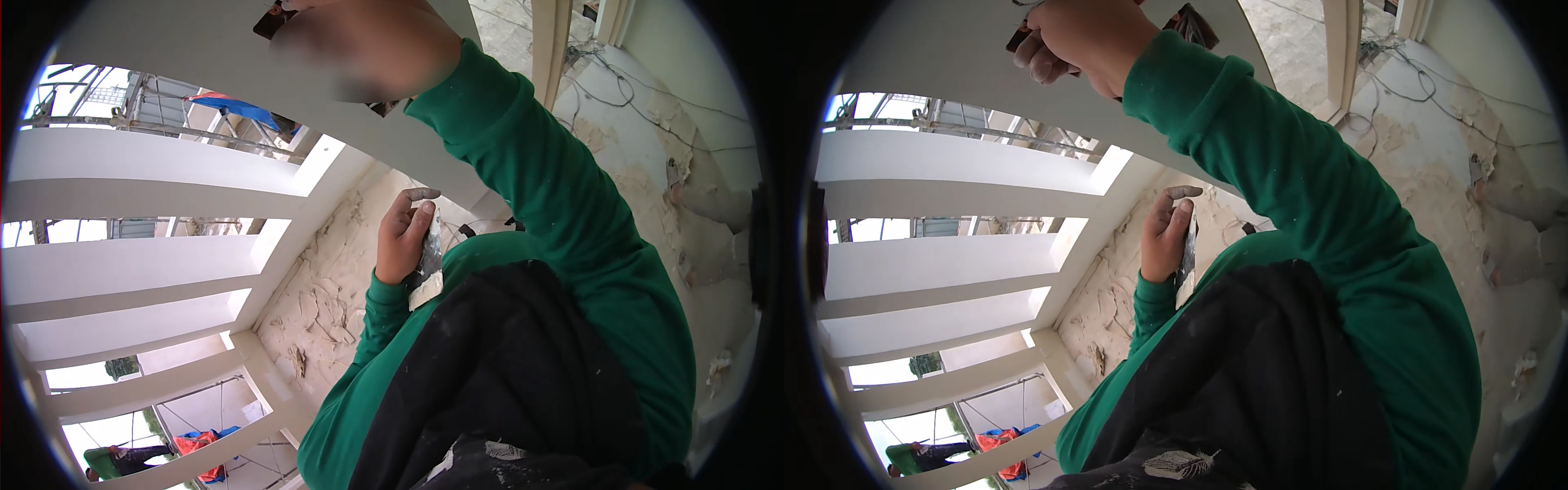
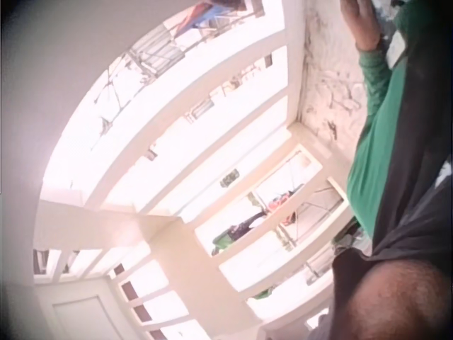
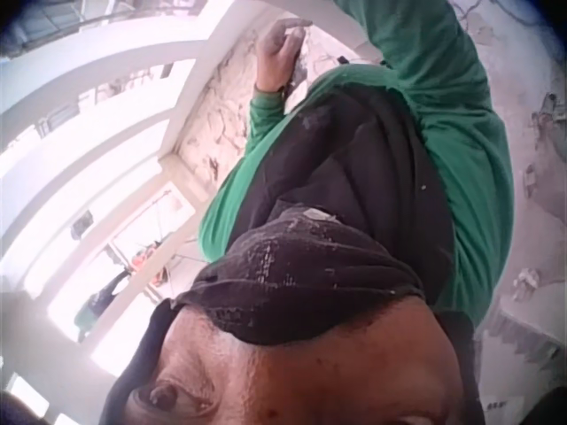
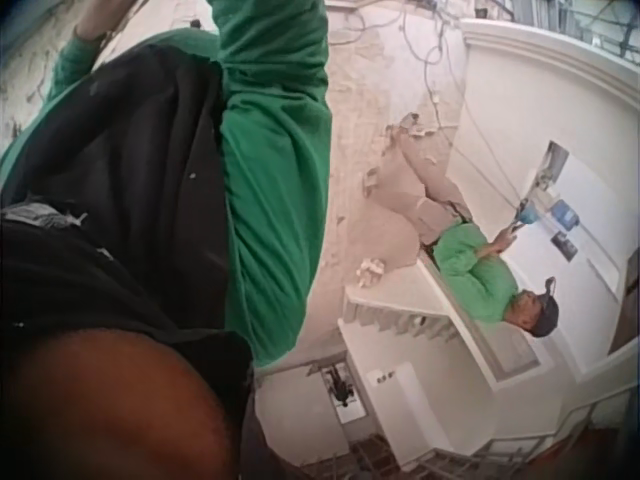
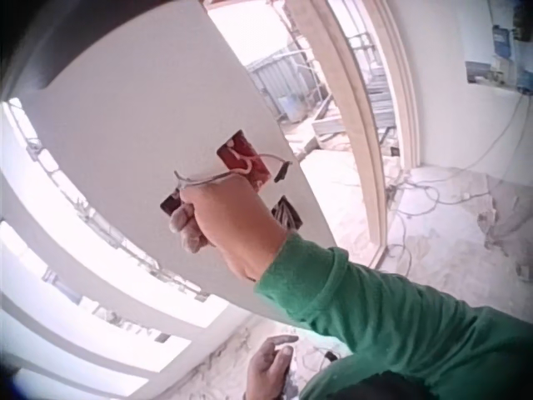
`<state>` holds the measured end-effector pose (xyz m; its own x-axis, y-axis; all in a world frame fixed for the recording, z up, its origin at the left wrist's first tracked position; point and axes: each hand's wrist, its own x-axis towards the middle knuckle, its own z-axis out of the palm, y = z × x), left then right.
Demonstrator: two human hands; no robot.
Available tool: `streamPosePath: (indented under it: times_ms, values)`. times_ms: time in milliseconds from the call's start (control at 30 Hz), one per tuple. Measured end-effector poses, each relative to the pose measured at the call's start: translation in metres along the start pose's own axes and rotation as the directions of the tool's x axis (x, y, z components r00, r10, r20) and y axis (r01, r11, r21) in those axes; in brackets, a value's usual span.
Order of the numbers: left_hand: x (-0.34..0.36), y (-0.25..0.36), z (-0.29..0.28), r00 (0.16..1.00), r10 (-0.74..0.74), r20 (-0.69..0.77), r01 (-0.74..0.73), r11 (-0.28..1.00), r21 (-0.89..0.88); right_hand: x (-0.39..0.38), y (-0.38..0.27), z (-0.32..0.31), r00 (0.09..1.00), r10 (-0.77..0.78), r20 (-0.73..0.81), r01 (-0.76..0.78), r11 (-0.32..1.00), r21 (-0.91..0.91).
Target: The person applies plaster to a ceiling around exposed electrical wires and junction boxes using a trowel and a smaller scraper. They repeatedly smooth the surface and scrape off excess material from the tools while working on the ceiling area.
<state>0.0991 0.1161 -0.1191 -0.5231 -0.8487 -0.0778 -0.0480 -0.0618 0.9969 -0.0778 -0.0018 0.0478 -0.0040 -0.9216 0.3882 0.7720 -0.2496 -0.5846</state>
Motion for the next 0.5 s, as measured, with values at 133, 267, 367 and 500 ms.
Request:
streamPosePath:
  times_ms: [133, 267, 367, 500]
  values:
    - [-0.004, 0.003, -0.002, 0.999, -0.038, -0.008, 0.038, 0.999, 0.025, 0.007, 0.026, -0.014, 0.976, -0.114, 0.186, 0.042, 0.934, 0.354]
    - [-0.009, 0.0, -0.007, 1.0, -0.019, -0.02, 0.02, 0.998, 0.061, 0.0, 0.02, -0.015, 0.991, -0.117, 0.059, 0.095, 0.951, 0.294]
    - [-0.01, -0.006, -0.009, 1.0, -0.021, -0.008, 0.021, 0.999, 0.032, 0.0, 0.02, -0.009, 0.997, -0.072, 0.006, 0.068, 0.964, 0.255]
    - [-0.009, -0.008, -0.011, 0.999, -0.029, 0.016, 0.029, 1.0, 0.012, -0.005, 0.025, -0.016, 0.979, -0.199, 0.032, 0.193, 0.97, 0.148]
